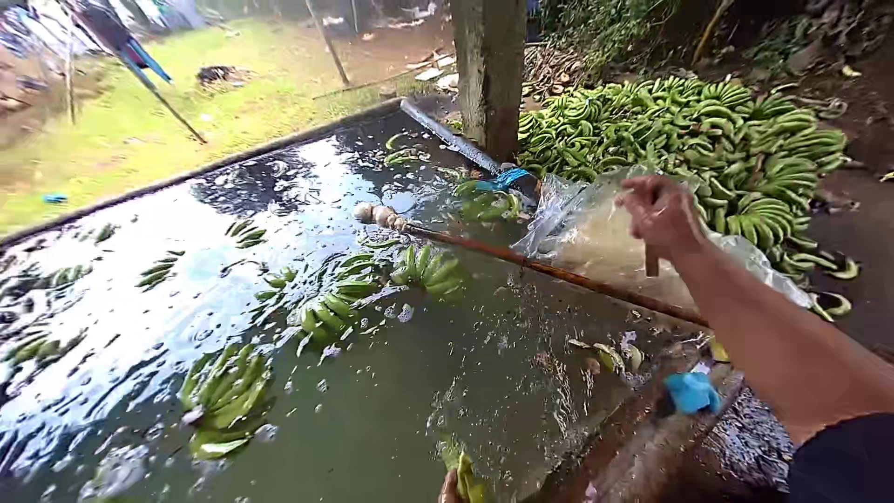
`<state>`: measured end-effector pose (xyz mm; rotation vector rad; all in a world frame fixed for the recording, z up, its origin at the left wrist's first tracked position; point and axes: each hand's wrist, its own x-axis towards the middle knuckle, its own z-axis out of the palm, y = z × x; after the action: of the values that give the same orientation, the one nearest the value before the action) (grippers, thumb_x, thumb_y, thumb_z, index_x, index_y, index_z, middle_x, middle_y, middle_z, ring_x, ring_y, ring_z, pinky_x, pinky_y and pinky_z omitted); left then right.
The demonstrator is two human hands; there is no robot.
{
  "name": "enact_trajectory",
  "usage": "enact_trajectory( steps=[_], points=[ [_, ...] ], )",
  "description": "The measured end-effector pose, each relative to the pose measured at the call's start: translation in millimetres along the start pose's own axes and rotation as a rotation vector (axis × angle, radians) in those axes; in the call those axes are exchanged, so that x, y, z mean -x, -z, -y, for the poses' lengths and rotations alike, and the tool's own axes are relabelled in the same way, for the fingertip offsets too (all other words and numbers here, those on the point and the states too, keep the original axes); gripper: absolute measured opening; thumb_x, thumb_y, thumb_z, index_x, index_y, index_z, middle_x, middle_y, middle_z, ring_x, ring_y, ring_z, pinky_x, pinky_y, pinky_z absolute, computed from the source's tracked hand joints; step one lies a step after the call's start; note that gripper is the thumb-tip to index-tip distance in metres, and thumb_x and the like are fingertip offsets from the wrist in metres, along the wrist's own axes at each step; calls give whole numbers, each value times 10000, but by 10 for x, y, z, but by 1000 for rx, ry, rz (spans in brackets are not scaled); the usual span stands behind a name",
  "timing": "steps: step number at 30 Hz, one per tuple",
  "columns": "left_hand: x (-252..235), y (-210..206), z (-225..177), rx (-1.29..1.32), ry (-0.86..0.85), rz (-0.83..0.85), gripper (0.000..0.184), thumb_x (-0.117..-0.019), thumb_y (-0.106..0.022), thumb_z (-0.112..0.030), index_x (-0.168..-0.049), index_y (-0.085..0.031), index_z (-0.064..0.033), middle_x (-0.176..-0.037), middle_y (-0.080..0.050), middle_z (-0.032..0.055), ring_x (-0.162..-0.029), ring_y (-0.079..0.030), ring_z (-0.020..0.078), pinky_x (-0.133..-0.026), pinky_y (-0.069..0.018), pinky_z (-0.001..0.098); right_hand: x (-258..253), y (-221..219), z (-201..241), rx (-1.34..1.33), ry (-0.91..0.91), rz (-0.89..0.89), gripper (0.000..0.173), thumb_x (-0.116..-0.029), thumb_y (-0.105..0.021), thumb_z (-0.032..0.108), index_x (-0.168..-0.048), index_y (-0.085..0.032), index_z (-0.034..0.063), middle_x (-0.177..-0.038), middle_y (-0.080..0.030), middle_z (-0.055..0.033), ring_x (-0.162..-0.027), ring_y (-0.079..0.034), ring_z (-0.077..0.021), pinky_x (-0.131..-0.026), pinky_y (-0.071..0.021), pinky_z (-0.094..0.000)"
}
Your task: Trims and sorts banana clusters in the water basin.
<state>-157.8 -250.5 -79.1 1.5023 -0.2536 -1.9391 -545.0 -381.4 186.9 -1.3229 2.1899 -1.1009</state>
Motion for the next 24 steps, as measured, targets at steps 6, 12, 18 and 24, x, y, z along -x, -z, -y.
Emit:
enact_trajectory(
  steps=[6, 12, 18, 24],
  points=[
    [157, -373, 153, 59, -127, -46, 413, -1116, -289, -335, -1293, -488, -20, -974, -607, 114, -825, -614, 195, -732, -540, 396, 1601, -1758, -447, -49, 116, 1141, 364, -1036, -615, 212, -1286, -644, -51, -1077, -681, -244, -942, -640, -318, -897, -494, -489],
    [436, -260, 270, 118, -231, -46, 438, -1122, -214, -360, -1240, -479, -32, -929, -604, 64, -805, -623, 139, -711, -555, 355, 2233, -1918, -171, 62, 228, 1190, 652, -972, -717, 301, -1478, -477, -33, -1325, -607, -322, -1252, -582, -469, -1079, -414, -627],
    [478, -237, 410, -192, -172, -102, 488, -1123, -332, -300, -1473, -391, 34, -1240, -594, 242, -1029, -618, 261, -904, -528, 431, 2082, -2014, -257, 243, 195, 1262, 477, -992, -679, 234, -1336, -573, -80, -1257, -619, -328, -1208, -585, -480, -1024, -424, -641],
    [349, 64, 51, -706, -236, 26, 463, -1098, -414, -147, -1509, -399, 65, -1374, -582, 286, -1192, -635, 347, -1028, -504, 480, 455, -962, -514, -99, -44, 592, 355, -981, -683, 153, -1260, -617, -56, -1098, -676, -241, -946, -660, -298, -884, -542, -481]
  ],
)
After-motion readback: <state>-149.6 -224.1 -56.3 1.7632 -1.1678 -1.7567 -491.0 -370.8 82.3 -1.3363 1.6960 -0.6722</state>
